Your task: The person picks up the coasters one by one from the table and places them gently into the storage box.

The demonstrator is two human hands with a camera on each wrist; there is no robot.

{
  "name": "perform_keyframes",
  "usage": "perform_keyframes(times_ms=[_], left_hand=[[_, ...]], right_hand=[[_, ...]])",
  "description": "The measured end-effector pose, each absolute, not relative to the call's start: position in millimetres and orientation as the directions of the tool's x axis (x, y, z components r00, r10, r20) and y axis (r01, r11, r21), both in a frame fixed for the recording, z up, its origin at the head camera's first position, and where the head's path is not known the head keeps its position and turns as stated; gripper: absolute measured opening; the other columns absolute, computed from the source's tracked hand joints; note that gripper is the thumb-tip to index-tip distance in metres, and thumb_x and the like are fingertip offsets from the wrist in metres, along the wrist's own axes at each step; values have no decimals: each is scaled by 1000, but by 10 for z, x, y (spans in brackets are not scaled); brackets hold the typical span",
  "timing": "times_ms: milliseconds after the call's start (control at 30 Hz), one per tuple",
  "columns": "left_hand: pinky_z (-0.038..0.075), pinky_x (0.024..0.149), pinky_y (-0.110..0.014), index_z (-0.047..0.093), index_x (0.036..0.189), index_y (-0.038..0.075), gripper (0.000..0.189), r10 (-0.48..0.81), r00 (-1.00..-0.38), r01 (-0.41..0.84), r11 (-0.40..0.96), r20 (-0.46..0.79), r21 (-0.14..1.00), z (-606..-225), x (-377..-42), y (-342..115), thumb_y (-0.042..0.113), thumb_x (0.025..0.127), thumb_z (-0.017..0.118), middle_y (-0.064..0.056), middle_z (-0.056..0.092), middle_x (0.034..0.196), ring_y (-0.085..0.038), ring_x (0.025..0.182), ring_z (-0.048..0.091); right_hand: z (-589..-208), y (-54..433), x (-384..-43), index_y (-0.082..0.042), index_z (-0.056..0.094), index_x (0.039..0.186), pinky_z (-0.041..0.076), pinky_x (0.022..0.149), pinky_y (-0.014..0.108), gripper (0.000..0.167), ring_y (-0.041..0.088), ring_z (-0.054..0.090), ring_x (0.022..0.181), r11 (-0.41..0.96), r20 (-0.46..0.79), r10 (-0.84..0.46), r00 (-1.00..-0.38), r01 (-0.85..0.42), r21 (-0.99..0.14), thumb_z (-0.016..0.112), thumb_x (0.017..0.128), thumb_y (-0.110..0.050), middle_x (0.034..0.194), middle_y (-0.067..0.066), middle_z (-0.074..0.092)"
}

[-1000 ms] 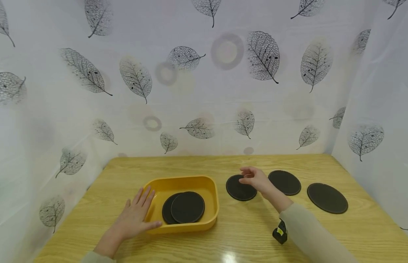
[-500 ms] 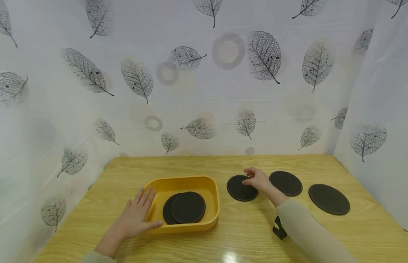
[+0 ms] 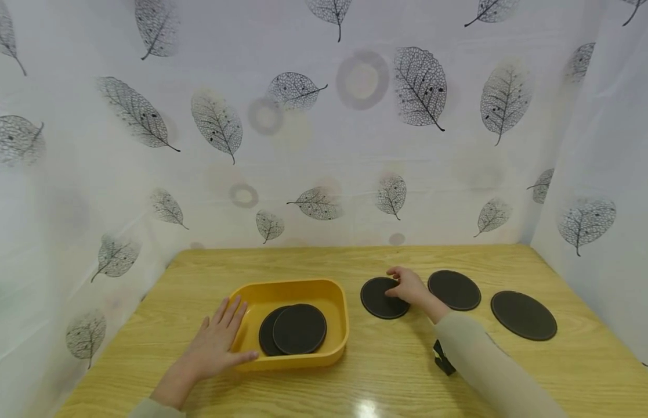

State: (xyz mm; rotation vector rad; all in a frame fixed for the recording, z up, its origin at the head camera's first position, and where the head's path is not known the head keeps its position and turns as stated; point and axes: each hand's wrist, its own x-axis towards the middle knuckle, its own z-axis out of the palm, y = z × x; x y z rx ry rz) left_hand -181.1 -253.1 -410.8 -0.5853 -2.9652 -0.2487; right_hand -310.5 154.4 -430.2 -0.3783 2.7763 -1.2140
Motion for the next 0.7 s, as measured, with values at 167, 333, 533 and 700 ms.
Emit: perform_keyframes(times_ms=[167,333,533,700], left_hand=[[21,88,-66,22,139,0,93,369,-919,386,913,136,132,-4115,-1817,-2534,60,75,54,-18,12,145,-39,129,8],[21,87,-67,22,138,-1,94,369,-919,386,912,136,138,-4106,-1815,-2533,60,75,54,-19,12,144,-40,129,8],[20,87,-67,22,139,-1,94,365,-923,380,913,120,148,-4092,-1812,-2533,60,75,54,-19,12,145,-40,129,8],[20,88,-67,21,139,0,94,364,-924,378,914,118,149,-4101,-1813,-2536,60,75,54,-18,12,145,-40,129,7]], right_hand=[[-4321,1526,-3126,9,45,120,41,82,46,56,42,45,105,696,22,-304,-953,-238,-678,70,73,-6,116,30,47],[-4324,1508,-3136,9,44,121,40,82,47,63,40,47,101,735,24,-369,-929,-308,-604,74,71,-14,111,27,50],[-4278,1479,-3094,6,43,123,38,82,49,67,43,43,103,783,-19,-396,-918,-327,-530,75,70,-20,111,26,48],[-4270,1479,-3067,1,44,125,39,78,50,71,42,41,101,825,-58,-374,-926,-303,-478,76,68,-27,110,25,45]])
